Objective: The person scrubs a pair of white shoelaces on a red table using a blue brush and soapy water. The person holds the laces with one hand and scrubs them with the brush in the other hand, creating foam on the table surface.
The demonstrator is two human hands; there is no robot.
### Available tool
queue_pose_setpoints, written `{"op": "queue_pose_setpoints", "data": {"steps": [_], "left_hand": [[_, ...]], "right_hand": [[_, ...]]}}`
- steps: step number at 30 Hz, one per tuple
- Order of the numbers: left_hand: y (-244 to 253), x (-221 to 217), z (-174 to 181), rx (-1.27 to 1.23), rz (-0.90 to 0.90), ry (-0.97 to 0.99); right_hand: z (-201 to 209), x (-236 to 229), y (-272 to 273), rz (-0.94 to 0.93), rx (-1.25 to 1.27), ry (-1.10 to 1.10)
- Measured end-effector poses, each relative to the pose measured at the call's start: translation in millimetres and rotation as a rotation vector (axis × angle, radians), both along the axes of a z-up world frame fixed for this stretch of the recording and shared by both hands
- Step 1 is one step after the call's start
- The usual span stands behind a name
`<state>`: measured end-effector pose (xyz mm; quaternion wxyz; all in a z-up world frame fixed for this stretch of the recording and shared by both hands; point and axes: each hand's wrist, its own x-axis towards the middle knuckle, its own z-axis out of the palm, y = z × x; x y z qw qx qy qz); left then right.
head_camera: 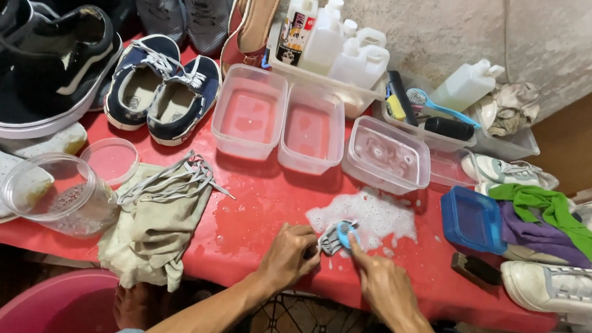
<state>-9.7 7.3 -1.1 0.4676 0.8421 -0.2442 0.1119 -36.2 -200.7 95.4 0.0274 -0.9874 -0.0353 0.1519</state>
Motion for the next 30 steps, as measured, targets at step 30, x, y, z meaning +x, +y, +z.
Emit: {"op": "queue_pose_setpoints", "data": {"steps": [30], "left_hand": [[4.0,-1.0,4.3,-0.021,-0.030,0.008]], "right_hand": [[-30.8,-10.2,5.6,0.142,-0.073,-0.006]]}}
